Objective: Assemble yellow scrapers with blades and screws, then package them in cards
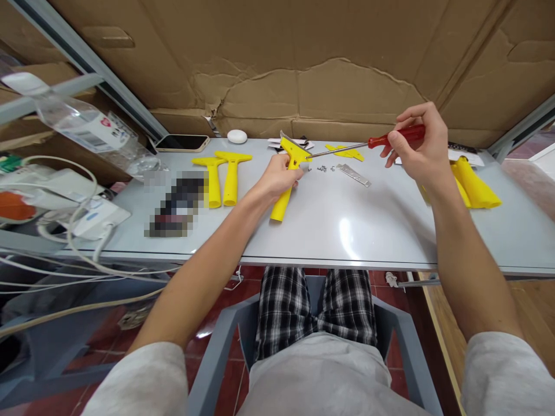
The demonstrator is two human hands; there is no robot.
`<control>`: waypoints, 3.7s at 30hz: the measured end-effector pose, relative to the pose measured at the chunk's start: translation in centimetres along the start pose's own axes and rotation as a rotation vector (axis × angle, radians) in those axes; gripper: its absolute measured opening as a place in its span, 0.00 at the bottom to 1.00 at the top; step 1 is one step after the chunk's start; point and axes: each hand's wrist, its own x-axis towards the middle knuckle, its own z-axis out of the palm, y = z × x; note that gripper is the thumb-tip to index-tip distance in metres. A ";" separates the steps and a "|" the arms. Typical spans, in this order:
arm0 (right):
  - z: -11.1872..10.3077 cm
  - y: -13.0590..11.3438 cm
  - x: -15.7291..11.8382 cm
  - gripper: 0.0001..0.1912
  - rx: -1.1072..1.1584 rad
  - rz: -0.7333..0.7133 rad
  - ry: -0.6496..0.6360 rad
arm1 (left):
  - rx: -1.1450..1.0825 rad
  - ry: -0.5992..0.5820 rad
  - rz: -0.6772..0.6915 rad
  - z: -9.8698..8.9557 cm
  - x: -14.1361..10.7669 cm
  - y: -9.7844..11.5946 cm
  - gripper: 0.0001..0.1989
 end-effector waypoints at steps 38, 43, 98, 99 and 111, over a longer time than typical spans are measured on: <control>0.3 -1.9 0.1 0.23 0.069 0.061 -0.004 | -0.009 0.000 -0.009 -0.1 0.2 -0.4 0.13; 0.4 -1.7 -0.1 0.19 -0.018 0.065 0.019 | -0.038 -0.010 0.003 0.0 0.3 -0.6 0.16; 0.6 -2.6 -0.1 0.24 0.010 0.062 0.007 | -0.008 -0.016 -0.016 -0.1 0.3 -0.7 0.15; 0.7 -2.5 -0.1 0.24 0.018 0.069 0.007 | -0.010 -0.014 -0.015 -0.1 0.3 -0.7 0.16; 0.8 -1.8 -0.2 0.20 -0.034 0.097 0.073 | -0.012 0.000 -0.044 0.0 0.1 -0.5 0.16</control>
